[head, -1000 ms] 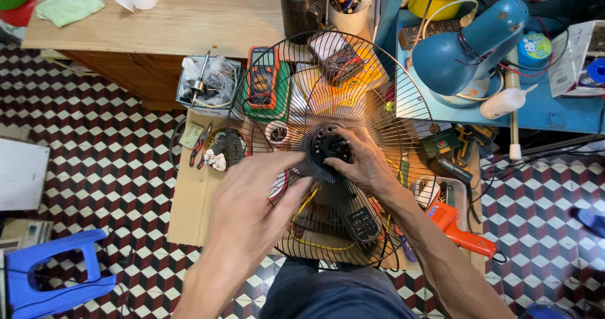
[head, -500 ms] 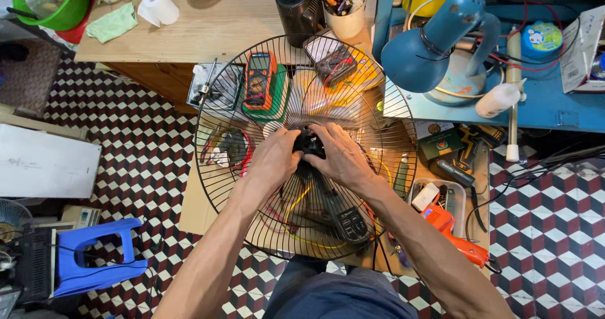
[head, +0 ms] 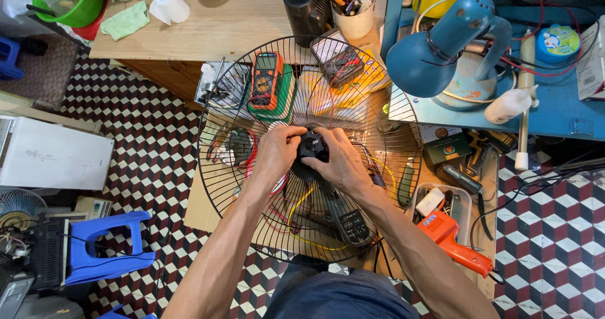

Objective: The person retrieves a power tool from a box and places it on a workbench, then handles a disassembled electric fan. They remove the front grille, manipulate the central motor housing, and repeatedly insert and remove a small black plastic component from the fan's center.

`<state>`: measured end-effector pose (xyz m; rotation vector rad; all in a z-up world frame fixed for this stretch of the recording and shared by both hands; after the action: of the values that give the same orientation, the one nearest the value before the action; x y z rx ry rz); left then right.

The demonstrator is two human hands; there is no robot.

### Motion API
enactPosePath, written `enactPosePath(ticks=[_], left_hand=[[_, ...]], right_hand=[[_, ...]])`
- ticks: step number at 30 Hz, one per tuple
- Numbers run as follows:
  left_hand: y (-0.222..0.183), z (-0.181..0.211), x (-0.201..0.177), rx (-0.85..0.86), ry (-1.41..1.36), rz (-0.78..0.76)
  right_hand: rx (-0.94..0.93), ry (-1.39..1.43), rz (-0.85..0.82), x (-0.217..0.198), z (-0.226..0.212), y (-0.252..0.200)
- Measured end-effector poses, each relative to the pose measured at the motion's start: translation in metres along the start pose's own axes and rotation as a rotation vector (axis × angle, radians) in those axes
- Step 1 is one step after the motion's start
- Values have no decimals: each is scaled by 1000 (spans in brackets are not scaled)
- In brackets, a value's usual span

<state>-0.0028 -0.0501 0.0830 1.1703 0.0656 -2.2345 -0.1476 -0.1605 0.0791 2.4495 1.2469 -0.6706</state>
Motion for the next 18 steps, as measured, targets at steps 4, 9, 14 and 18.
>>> enactPosePath(ticks=[4, 9, 14, 18], left_hand=[[7, 3, 0, -35, 21, -46], [10, 15, -10, 21, -59, -43], [-2, 25, -20, -6, -15, -176], [-7, 23, -13, -20, 89, -190]], right_hand=[[-16, 17, -39, -4, 7, -5], [-49, -28, 30, 0, 8, -5], [-85, -45, 141, 6, 8, -9], [-83, -71, 181, 12, 7, -6]])
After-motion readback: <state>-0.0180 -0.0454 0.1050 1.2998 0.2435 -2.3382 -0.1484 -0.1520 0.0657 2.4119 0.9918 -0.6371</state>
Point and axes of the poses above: each hand's wrist, its own y-axis towards the middle knuckle, its own x-axis out of the palm, z = x × y, the point moved 2 cm from there along y, towards the middle knuckle, and after that the axes turned 10 degrees about x, right-handed, at the moved point
